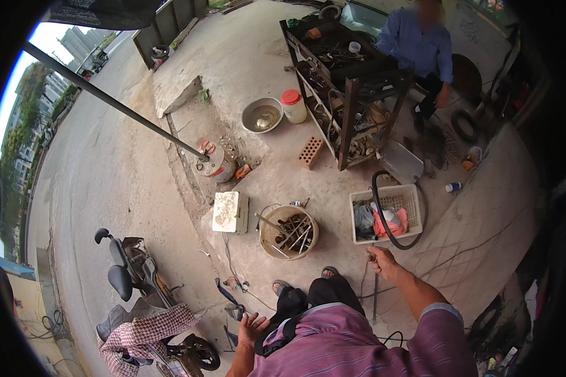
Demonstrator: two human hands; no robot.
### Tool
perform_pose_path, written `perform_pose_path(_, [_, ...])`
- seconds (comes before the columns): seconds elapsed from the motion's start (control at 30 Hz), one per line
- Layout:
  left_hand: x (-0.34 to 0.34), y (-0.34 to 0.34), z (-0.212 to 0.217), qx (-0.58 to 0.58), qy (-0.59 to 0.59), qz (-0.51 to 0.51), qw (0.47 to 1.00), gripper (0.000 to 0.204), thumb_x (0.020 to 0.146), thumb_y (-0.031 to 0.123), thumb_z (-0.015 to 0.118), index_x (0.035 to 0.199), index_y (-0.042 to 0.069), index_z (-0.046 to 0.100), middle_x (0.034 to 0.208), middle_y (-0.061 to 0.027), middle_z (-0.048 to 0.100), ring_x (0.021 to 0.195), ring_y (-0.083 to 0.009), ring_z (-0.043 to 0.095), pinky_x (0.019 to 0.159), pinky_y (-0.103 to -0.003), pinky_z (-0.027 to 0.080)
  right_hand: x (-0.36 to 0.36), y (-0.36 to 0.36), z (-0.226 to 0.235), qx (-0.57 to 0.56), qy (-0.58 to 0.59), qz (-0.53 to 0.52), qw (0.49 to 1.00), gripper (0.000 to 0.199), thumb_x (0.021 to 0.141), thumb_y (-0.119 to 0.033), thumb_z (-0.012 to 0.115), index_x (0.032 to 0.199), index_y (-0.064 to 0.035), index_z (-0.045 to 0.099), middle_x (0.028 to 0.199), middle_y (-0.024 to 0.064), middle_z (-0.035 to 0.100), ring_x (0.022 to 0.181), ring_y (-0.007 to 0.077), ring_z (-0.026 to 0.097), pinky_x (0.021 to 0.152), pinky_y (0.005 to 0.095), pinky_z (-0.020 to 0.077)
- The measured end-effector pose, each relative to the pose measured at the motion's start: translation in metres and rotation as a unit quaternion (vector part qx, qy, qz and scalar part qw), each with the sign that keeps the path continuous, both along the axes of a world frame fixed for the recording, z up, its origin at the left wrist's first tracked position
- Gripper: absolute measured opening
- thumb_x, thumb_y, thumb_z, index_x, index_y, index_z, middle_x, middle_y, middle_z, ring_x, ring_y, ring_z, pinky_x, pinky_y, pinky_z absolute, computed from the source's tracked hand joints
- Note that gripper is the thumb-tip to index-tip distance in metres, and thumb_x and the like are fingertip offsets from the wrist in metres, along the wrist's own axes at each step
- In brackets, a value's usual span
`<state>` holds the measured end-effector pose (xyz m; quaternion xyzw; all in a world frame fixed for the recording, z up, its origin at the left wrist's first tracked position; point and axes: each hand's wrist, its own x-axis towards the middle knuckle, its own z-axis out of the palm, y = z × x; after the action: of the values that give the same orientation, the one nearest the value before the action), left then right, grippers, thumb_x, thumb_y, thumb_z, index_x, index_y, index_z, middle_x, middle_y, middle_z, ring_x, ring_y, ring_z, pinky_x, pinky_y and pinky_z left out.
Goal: The person inflates the front tire of a scooter using a portable air compressor and pressure gauge. After inflating, they remove the hose, replace the valve cap, and wash their hands in a basin of water.
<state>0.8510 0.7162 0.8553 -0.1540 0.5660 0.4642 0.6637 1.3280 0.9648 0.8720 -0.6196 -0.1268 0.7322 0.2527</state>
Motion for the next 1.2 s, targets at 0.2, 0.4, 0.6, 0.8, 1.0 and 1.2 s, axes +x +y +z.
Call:
perform_pose_path(0.2, [-0.079,0.018,-0.011,-0.002,0.005,0.053,0.999,0.059,0.089,0.06,0.052,0.121,0.012,0.051,0.118,-0.0168,0.051,0.11,-0.0353,0.052,0.088,-0.061,0.045,-0.038,-0.049,-0.051,-0.065,0.037,-0.198,0.977,0.025,0.081,-0.042,0.065,0.085,-0.0176,0.061,0.069,-0.0036,0.053,0.045,0.0074,0.035,0.042,0.0228,0.0262])
perform_pose_path(0.4, [-0.146,0.02,0.026,0.004,0.037,0.037,0.999,0.058,0.088,0.061,0.053,0.121,0.013,0.052,0.115,-0.0156,0.055,0.103,-0.0338,0.057,0.086,-0.061,0.044,-0.114,-0.088,-0.01,-0.084,0.127,-0.113,0.982,0.022,0.084,-0.038,0.063,0.089,-0.0166,0.062,0.07,-0.0031,0.055,0.044,0.0064,0.031,0.041,0.023,0.0231])
perform_pose_path(0.6, [-0.2,-0.007,0.061,-0.012,0.042,0.079,0.996,0.052,0.088,0.06,0.054,0.112,0.014,0.057,0.102,-0.0137,0.061,0.096,-0.0341,0.06,0.086,-0.063,0.045,-0.096,-0.092,0.032,-0.072,0.119,-0.077,0.987,0.026,0.087,-0.038,0.059,0.098,-0.015,0.061,0.072,-0.0009,0.058,0.043,0.007,0.033,0.042,0.0236,0.0266])
perform_pose_path(0.8, [-0.188,-0.014,0.021,-0.039,0.022,0.126,0.991,0.056,0.087,0.062,0.053,0.115,0.013,0.056,0.102,-0.0128,0.061,0.095,-0.0334,0.061,0.083,-0.061,0.047,-0.142,-0.105,-0.02,-0.084,0.157,-0.207,0.962,0.026,0.085,-0.04,0.06,0.087,-0.0151,0.065,0.067,0.0001,0.058,0.04,0.009,0.034,0.039,0.0242,0.0265])
perform_pose_path(1.0, [-0.161,-0.032,-0.078,-0.004,0.036,0.075,0.997,0.066,0.087,0.059,0.057,0.125,0.005,0.047,0.114,-0.0223,0.056,0.103,-0.0372,0.058,0.089,-0.053,0.047,-0.18,-0.106,-0.067,-0.11,0.142,-0.167,0.969,0.032,0.084,-0.045,0.058,0.091,-0.0151,0.064,0.066,0.0001,0.057,0.042,0.0102,0.033,0.04,0.0244,0.0254])
perform_pose_path(1.2, [-0.153,0.002,-0.016,-0.048,0.065,0.069,0.994,0.064,0.087,0.062,0.052,0.126,0.012,0.047,0.122,-0.0164,0.055,0.108,-0.0343,0.056,0.089,-0.061,0.039,-0.177,-0.101,-0.059,-0.121,0.145,-0.158,0.969,0.031,0.085,-0.044,0.059,0.089,-0.0142,0.063,0.065,0.0,0.057,0.041,0.009,0.031,0.04,0.0246,0.0239])
